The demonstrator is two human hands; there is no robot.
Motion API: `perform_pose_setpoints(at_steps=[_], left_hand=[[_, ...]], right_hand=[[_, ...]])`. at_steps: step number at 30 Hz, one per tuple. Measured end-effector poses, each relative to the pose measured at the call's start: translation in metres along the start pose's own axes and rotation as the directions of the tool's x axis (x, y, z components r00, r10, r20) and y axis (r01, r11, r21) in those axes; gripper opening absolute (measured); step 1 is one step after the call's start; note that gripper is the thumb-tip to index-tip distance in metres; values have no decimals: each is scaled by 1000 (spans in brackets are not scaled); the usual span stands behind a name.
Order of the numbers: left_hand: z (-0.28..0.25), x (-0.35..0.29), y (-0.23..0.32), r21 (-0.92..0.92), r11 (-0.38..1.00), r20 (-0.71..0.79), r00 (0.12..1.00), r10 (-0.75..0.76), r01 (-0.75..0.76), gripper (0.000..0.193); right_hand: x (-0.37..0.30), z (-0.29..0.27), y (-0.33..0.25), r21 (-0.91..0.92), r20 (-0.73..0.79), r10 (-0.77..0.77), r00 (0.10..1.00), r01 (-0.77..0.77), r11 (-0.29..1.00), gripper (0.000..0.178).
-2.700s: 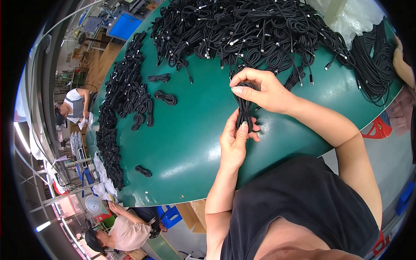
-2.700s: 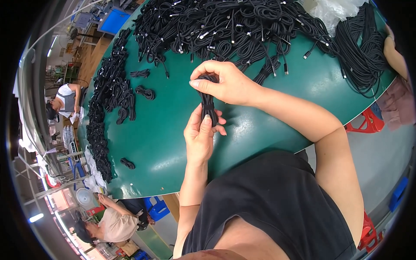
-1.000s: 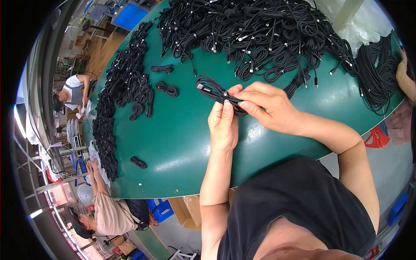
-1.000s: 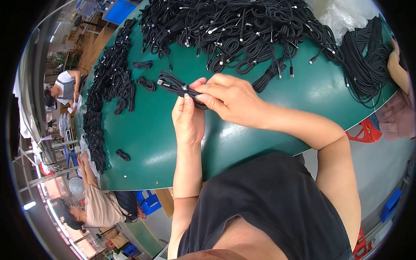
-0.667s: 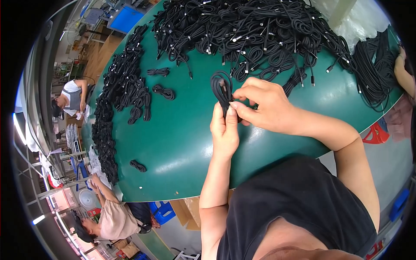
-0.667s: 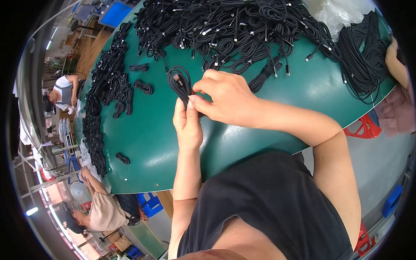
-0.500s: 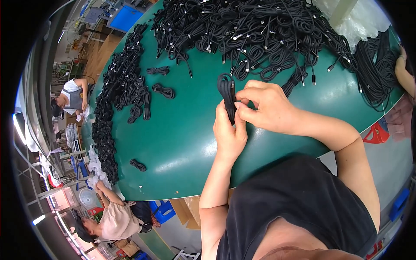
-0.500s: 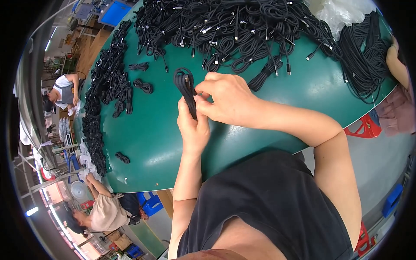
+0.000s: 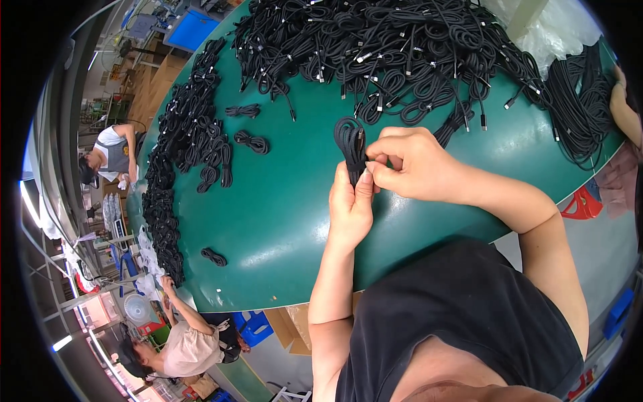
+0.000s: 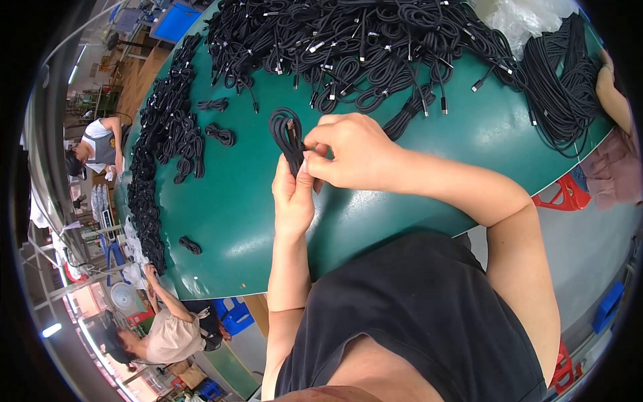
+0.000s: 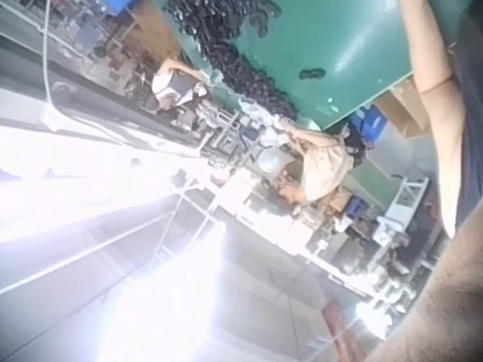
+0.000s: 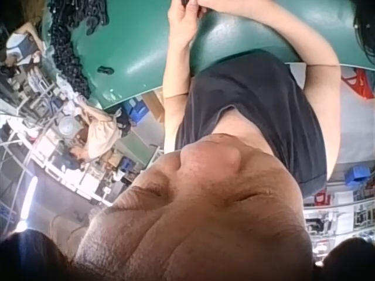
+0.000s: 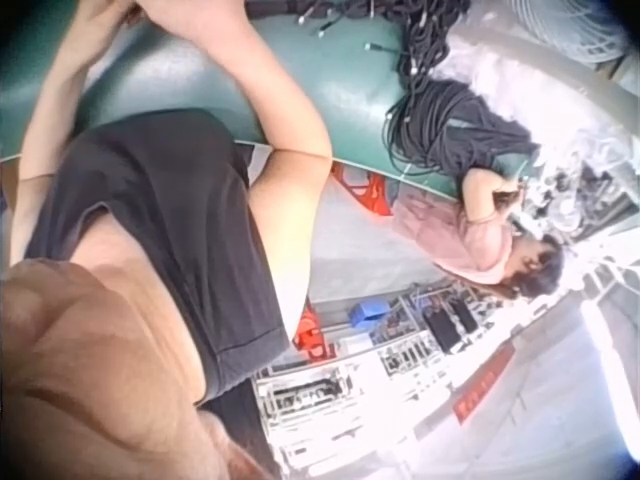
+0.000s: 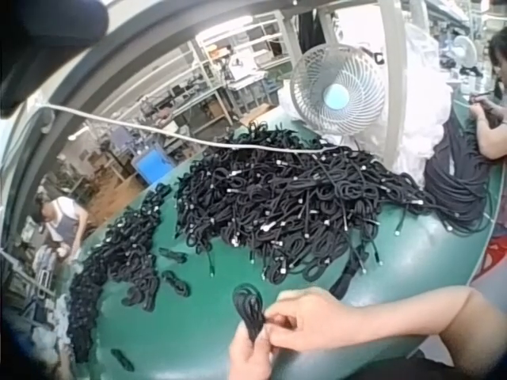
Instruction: Bundling and securing black USB cables with ties at a factory workbench.
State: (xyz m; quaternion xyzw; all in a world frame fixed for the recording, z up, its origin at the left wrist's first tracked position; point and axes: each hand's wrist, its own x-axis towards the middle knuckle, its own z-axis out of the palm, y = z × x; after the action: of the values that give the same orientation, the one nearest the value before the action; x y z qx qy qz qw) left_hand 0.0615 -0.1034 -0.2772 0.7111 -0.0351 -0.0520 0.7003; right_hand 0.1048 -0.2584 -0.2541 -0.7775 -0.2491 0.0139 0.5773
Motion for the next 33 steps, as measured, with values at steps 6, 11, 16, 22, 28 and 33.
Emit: perform_pose_setpoints(at_steps=[6, 11, 16, 22, 28, 33], left_hand=[[-2, 0, 5, -33, 999, 34, 999, 13, -11, 13], [-6, -3, 0, -681, 667, 463, 883, 75, 301, 28], [19, -13, 3, -709, 433, 664, 733, 146, 556, 23], [2, -10, 15, -664, 719, 210, 974, -82, 204, 21], [-2, -6, 11, -517, 847, -58, 983, -175, 120, 16], [-2, -2, 4, -272, 957, -129, 981, -142, 103, 11]], right_hand=[[5, -9, 8, -138, -26, -40, 999, 36, 990, 16], [15, -7, 18, 171, 206, 18, 978, -54, 984, 20], [26, 3, 18, 384, 382, -207, 901, 49, 922, 11], [24, 6, 38, 183, 127, 142, 982, -164, 969, 10], [5, 4, 20, 91, -45, -8, 999, 12, 996, 13], [2, 7, 12, -30, -89, -123, 988, 121, 992, 13]])
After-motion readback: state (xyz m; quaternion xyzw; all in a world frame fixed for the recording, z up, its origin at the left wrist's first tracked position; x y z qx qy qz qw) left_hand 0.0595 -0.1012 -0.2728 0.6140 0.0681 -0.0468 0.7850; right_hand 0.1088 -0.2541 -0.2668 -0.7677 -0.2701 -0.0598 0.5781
